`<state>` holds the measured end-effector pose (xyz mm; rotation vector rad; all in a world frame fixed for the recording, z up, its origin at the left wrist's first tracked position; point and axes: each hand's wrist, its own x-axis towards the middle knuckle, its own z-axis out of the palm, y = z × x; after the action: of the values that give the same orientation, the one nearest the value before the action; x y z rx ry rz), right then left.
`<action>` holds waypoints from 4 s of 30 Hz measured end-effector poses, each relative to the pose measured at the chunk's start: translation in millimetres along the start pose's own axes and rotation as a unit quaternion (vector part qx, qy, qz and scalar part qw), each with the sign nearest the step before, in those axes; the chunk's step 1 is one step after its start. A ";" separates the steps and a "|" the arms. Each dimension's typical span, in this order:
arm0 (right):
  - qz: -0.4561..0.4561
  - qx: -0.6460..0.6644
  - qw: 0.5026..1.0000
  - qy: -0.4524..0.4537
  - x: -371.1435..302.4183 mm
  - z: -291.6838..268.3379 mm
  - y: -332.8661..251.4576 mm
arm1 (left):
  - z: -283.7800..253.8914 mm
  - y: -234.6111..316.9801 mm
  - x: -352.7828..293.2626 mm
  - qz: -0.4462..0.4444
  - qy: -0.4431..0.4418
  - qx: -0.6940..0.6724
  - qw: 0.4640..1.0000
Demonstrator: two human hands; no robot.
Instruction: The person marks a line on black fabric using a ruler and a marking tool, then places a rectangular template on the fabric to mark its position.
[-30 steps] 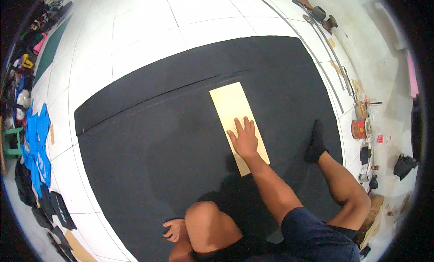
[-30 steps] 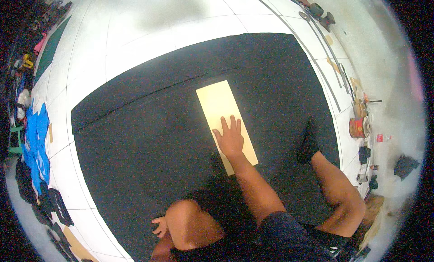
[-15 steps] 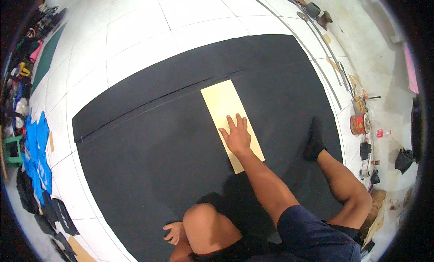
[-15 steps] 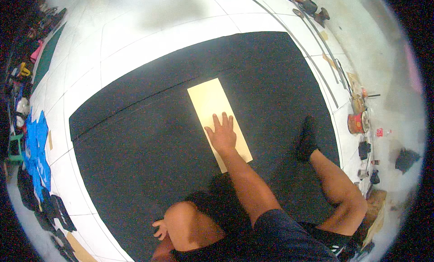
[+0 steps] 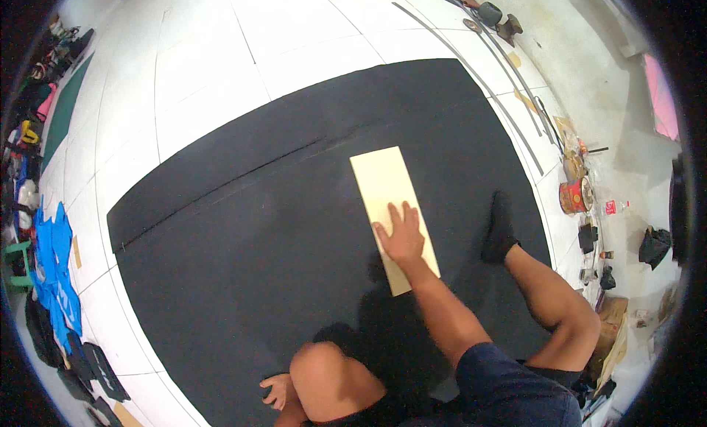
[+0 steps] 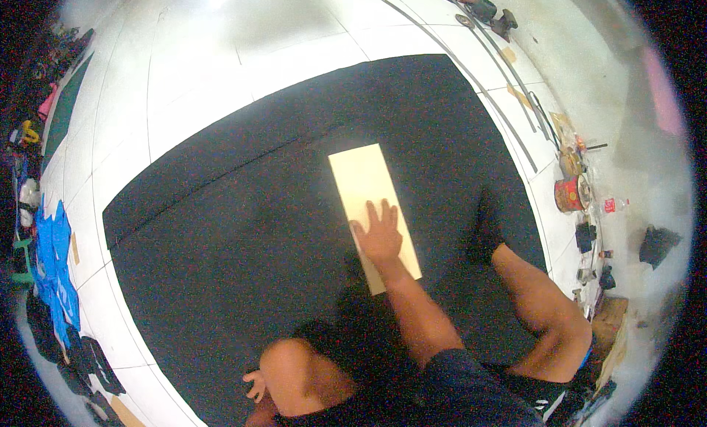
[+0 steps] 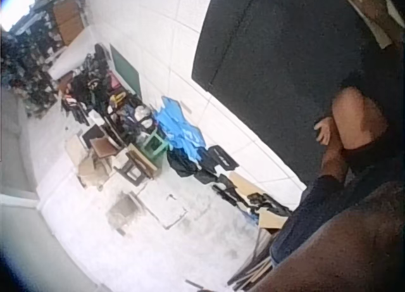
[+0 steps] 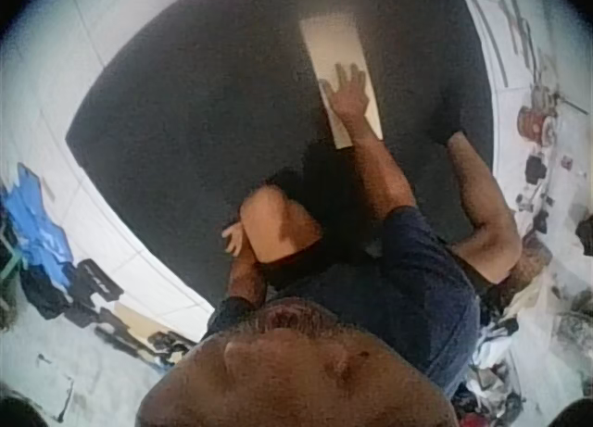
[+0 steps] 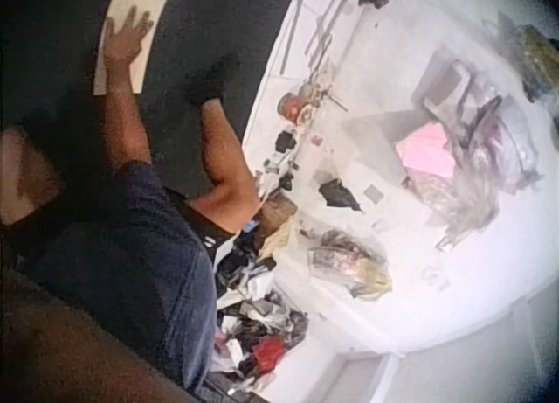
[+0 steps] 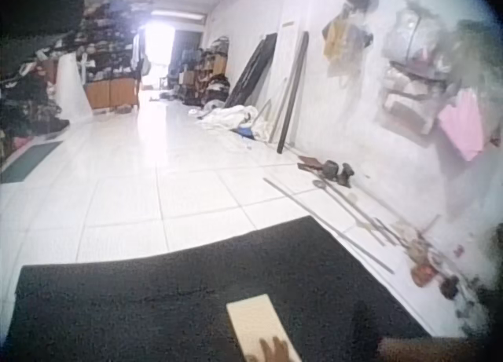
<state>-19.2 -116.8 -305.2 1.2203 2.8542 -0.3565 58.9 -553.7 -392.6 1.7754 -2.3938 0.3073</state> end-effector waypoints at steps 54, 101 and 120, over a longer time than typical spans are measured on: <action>-0.006 0.030 0.998 -0.062 142.0 -55.8 136.5 | -175.2 257.4 -225.0 0.684 -0.160 -0.331 0.630; 0.149 0.025 0.988 0.040 207.9 -66.6 264.0 | -152.7 270.6 -292.0 0.653 -0.097 -0.197 0.725; 0.131 0.009 0.990 0.045 282.5 -94.8 322.3 | -146.4 272.1 -289.3 0.653 -0.084 -0.198 0.726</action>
<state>22.0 320.2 -307.5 1.6301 2.7155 -0.3250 -118.0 -172.8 -340.3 -0.2973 -3.0430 -0.2633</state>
